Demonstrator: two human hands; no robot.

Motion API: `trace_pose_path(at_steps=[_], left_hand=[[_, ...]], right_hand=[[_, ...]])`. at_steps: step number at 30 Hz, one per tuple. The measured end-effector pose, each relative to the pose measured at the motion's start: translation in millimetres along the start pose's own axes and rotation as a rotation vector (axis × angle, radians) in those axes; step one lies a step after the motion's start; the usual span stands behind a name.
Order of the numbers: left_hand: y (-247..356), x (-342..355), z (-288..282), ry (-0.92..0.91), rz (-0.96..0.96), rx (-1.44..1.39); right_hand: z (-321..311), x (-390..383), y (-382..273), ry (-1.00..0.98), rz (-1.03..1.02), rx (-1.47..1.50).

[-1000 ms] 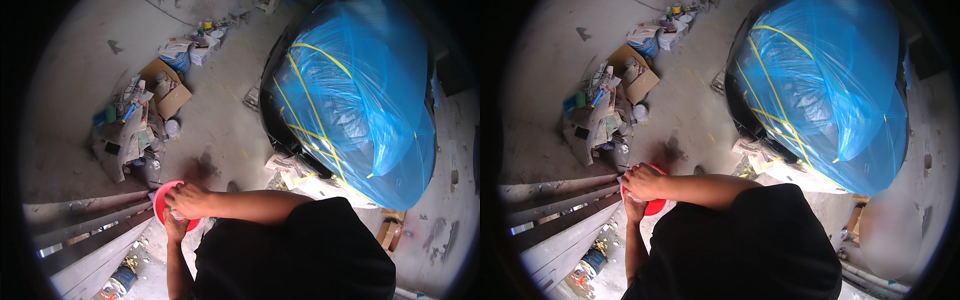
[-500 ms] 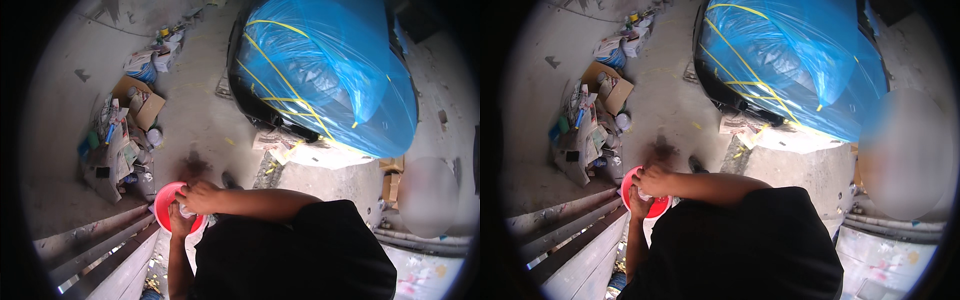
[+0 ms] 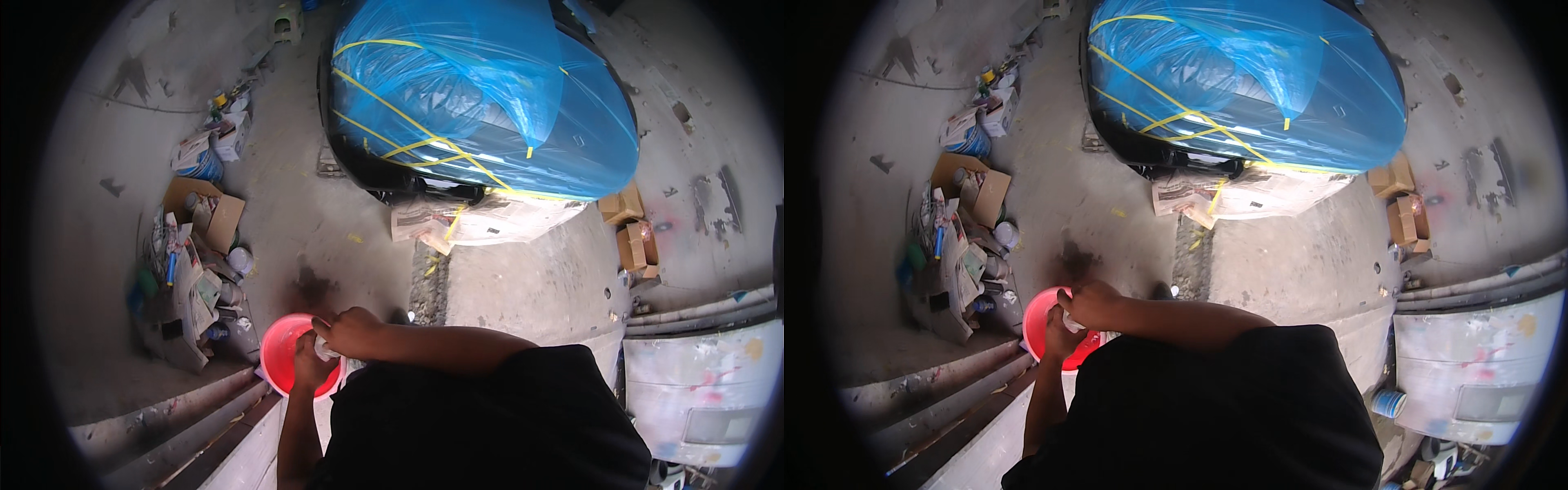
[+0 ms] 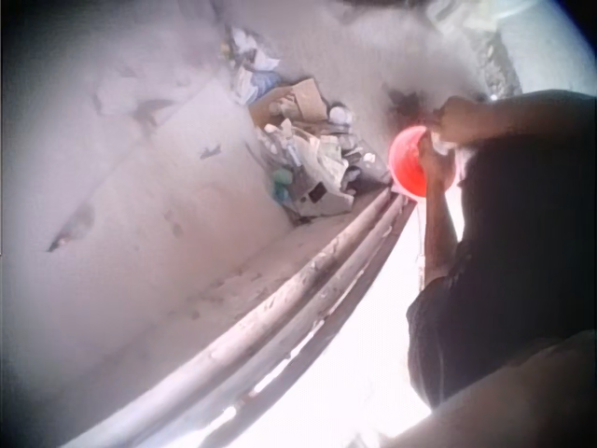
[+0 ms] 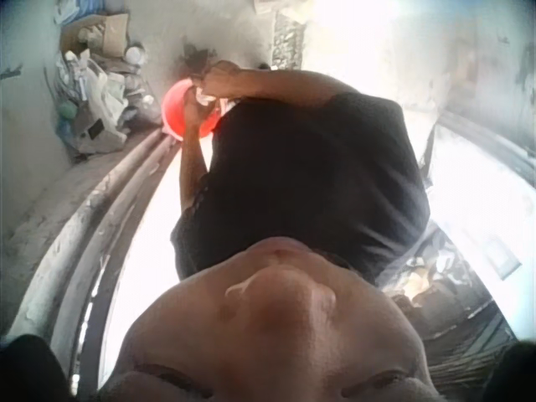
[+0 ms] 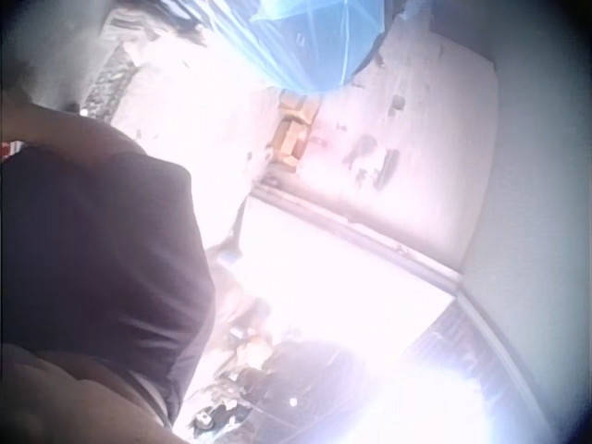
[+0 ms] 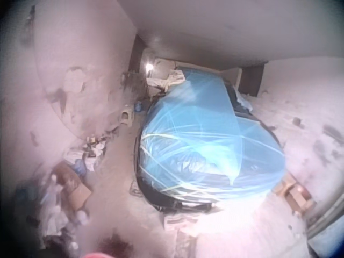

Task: The person sands a black car hood using a sanding block while repeatedly pouring liquid from a plastic bottle onto the surface. They wipe the hood with their hand, then walk to a red bucket to refill the bottle before returning to the car.

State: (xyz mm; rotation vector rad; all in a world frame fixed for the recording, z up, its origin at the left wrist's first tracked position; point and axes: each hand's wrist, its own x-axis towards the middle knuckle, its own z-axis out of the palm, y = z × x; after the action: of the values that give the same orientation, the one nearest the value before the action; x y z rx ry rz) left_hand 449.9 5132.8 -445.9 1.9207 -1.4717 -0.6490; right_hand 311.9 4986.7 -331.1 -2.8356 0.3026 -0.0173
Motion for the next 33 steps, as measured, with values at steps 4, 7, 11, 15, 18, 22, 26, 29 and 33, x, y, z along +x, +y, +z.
trace_pose_path(at_steps=[4,7,11,15,18,22,26,29,33], left_hand=[[11.4,20.0,5.5,-0.016,0.063,-0.014],[16.5,38.1,10.9,-0.044,0.121,-0.007],[34.5,62.9,9.6,-0.157,0.006,-0.06],[43.4,96.5,4.7,-0.128,-0.039,-0.126],[46.7,119.3,-1.6,-0.042,-0.054,-0.051],[48.7,156.9,-17.9,-0.021,-0.173,-0.119],[-5.7,153.7,-26.2,0.0,-0.43,-0.15],[-60.6,127.2,-29.2,-0.013,-0.705,-0.064],[-137.5,74.7,-10.7,-0.358,-0.672,0.32]], right_hand=[[-26.9,-19.9,11.1,-0.011,0.102,0.086],[-22.7,-24.9,26.2,-0.11,0.173,0.173],[-55.0,-18.7,45.2,-0.154,0.24,0.246],[-56.1,3.9,77.8,-0.074,0.24,0.265],[-66.8,31.5,106.7,-0.104,0.169,0.263],[-77.8,68.4,145.2,-0.011,0.061,0.246],[-89.4,102.0,182.7,0.075,-0.017,0.188],[-97.3,127.9,210.8,0.043,-0.009,0.089],[-92.6,171.1,246.9,0.034,0.006,0.104]])
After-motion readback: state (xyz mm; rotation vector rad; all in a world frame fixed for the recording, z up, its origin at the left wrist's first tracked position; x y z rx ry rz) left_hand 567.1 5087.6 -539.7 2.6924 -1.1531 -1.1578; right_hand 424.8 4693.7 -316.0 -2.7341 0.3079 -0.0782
